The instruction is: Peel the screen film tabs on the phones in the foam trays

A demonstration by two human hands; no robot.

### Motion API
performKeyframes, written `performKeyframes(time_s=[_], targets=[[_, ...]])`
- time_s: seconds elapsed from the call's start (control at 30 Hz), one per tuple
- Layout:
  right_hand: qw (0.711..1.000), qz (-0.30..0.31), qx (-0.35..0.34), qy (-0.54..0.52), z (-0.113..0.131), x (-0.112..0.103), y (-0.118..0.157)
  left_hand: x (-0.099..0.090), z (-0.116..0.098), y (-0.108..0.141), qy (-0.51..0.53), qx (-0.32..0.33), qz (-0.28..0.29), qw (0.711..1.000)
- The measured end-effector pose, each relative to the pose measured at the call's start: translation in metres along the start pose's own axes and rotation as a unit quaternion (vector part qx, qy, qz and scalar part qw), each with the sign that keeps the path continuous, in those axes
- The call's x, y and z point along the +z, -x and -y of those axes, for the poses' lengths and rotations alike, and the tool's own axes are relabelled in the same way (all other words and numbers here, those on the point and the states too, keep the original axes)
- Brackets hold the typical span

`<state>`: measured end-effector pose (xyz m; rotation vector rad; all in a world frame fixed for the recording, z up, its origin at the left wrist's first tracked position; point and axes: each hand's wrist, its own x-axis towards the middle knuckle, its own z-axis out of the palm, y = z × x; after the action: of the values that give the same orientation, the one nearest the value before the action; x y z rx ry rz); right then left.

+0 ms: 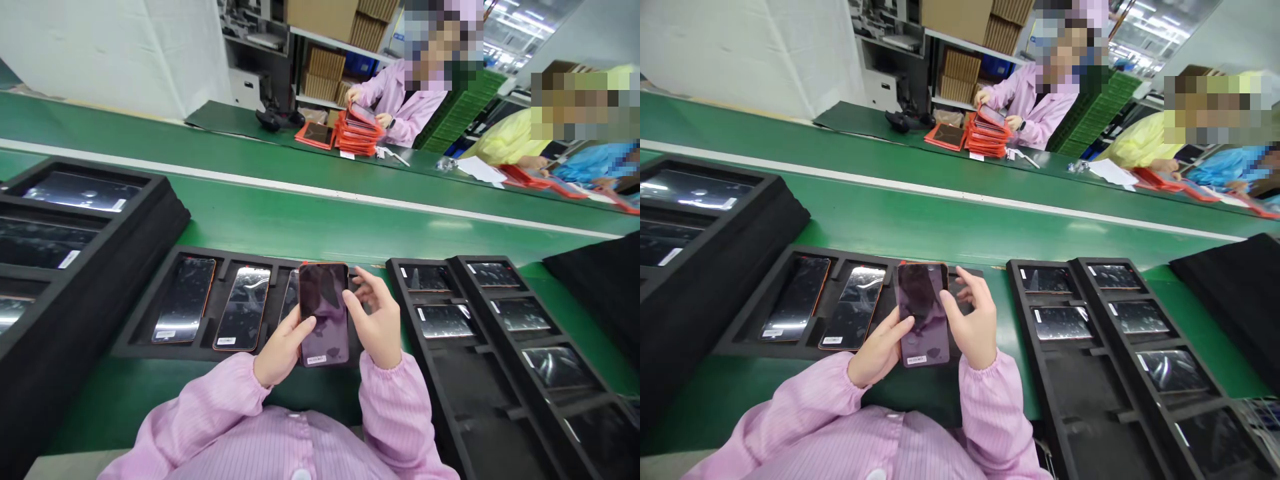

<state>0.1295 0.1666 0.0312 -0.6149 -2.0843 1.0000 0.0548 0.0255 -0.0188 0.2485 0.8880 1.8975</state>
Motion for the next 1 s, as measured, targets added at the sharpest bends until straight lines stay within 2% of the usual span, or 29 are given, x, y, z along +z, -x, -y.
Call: performKeyframes(time_s=[0.07, 0.13, 0.33, 0.43, 0.53, 0.67, 0.73, 0.87, 1.0], targets=[[0.999, 0.014, 0.019, -0.036, 0.0, 0.002, -0.006, -0.002, 0.002, 0.001, -0.04, 0.001, 0.018, 0.999], [0.998, 0.027, 0.004, -0.05, 0.001, 0.005, -0.01, -0.003, 0.003, 0.001, -0.078, 0.002, 0.033, 0.996], [0.99, -0.022, -0.139, 0.024, 0.003, -0.002, -0.015, -0.002, -0.002, 0.003, -0.103, -0.007, 0.038, 0.994], [0.981, 0.031, -0.188, -0.038, 0.003, -0.012, -0.007, -0.001, -0.006, 0.002, -0.053, -0.029, 0.042, 0.997], [0.98, 0.052, -0.147, -0.121, 0.008, -0.018, 0.004, 0.0, -0.009, 0.001, 0.018, -0.051, 0.045, 0.998], [0.979, -0.001, -0.101, -0.177, 0.021, -0.019, 0.004, -0.001, -0.012, 0.002, 0.076, -0.061, 0.056, 0.994], [0.974, 0.001, -0.085, -0.21, 0.029, -0.02, -0.001, -0.001, -0.013, 0.002, 0.092, -0.074, 0.057, 0.991], [0.967, 0.091, -0.054, -0.231, 0.039, -0.028, -0.012, 0.0, -0.017, 0.002, 0.106, -0.084, 0.054, 0.989], [0.962, 0.155, -0.07, -0.216, 0.045, -0.04, -0.018, -0.001, -0.019, 0.0, 0.112, -0.07, 0.044, 0.99]])
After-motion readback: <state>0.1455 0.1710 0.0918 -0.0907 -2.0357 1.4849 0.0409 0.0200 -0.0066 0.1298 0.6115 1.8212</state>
